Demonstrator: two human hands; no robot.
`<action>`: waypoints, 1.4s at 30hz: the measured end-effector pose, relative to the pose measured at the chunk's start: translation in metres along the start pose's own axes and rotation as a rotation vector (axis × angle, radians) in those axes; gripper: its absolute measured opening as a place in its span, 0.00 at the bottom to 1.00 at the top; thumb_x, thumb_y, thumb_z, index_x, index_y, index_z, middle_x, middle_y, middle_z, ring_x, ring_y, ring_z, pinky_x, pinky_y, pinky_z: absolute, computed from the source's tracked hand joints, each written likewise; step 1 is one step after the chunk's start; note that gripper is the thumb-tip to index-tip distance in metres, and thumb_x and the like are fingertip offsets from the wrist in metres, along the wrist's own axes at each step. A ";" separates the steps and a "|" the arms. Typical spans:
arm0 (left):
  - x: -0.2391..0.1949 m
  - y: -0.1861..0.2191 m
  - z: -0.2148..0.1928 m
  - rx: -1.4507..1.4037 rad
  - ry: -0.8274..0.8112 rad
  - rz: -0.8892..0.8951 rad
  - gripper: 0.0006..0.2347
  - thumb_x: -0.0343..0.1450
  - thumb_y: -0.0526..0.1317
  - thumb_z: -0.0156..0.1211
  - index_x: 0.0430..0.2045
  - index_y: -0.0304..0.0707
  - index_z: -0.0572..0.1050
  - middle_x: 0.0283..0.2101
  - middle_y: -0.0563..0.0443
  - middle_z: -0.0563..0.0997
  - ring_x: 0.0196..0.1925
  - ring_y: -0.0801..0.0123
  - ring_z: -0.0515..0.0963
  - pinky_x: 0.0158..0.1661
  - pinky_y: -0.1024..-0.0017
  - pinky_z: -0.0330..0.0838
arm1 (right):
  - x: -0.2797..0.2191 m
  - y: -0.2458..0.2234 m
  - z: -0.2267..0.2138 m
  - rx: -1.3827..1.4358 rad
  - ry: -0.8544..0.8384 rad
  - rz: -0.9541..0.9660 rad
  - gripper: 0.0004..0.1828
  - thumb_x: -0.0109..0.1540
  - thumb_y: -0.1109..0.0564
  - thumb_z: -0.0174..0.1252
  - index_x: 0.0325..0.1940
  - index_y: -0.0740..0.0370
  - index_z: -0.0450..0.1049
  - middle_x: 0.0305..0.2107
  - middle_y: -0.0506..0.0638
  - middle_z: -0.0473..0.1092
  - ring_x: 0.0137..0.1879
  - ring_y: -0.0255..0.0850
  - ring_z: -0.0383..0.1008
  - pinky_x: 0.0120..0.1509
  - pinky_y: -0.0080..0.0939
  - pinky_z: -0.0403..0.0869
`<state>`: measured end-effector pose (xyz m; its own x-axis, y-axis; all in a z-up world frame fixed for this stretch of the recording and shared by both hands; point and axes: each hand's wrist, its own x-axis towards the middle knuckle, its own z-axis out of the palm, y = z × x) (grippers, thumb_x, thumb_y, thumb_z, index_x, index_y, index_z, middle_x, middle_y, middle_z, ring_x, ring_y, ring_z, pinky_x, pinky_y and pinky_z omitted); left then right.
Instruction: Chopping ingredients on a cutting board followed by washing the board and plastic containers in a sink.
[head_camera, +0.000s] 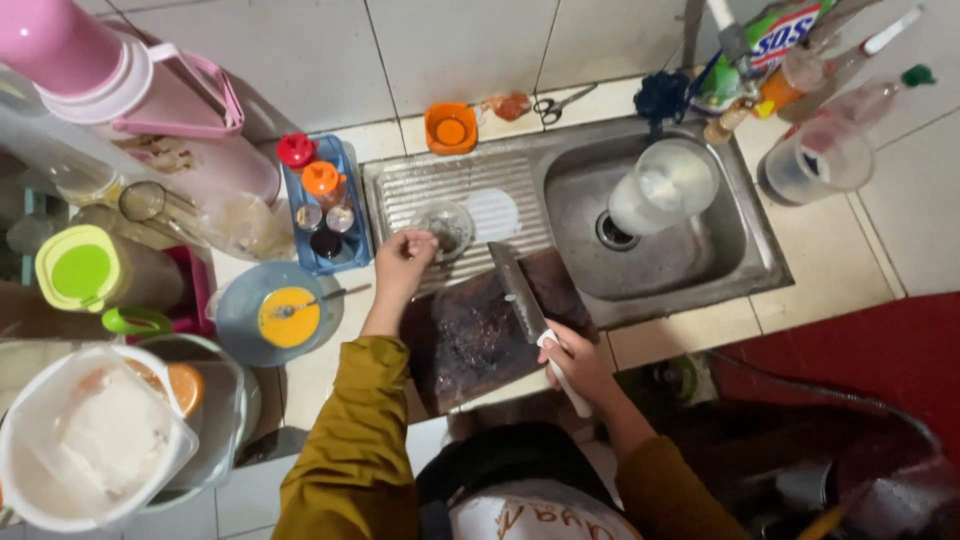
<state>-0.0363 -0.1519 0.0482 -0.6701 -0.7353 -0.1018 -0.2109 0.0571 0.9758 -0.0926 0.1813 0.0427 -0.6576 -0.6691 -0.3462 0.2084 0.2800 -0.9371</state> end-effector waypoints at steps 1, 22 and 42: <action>0.021 -0.011 0.006 0.023 0.052 0.068 0.07 0.66 0.39 0.71 0.35 0.42 0.82 0.28 0.55 0.79 0.31 0.77 0.76 0.37 0.76 0.75 | 0.009 0.004 -0.001 0.025 0.010 -0.010 0.27 0.68 0.56 0.50 0.70 0.69 0.61 0.26 0.63 0.75 0.17 0.43 0.74 0.17 0.40 0.74; 0.025 0.016 0.018 0.675 -0.235 0.182 0.24 0.69 0.25 0.46 0.61 0.43 0.71 0.69 0.40 0.67 0.70 0.49 0.66 0.65 0.58 0.67 | 0.162 -0.087 0.022 0.264 -0.006 0.119 0.29 0.69 0.56 0.51 0.72 0.72 0.56 0.29 0.64 0.69 0.19 0.45 0.70 0.16 0.41 0.73; 0.034 0.024 0.038 0.470 -0.033 0.036 0.21 0.70 0.23 0.48 0.54 0.47 0.75 0.68 0.25 0.61 0.64 0.30 0.68 0.62 0.48 0.69 | 0.155 -0.066 -0.012 0.133 -0.147 0.095 0.26 0.69 0.59 0.51 0.70 0.69 0.61 0.26 0.61 0.69 0.18 0.42 0.69 0.16 0.38 0.72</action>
<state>-0.0910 -0.1495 0.0611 -0.7037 -0.7056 -0.0831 -0.4814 0.3875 0.7862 -0.2168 0.0677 0.0515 -0.5197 -0.7401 -0.4268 0.3645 0.2597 -0.8942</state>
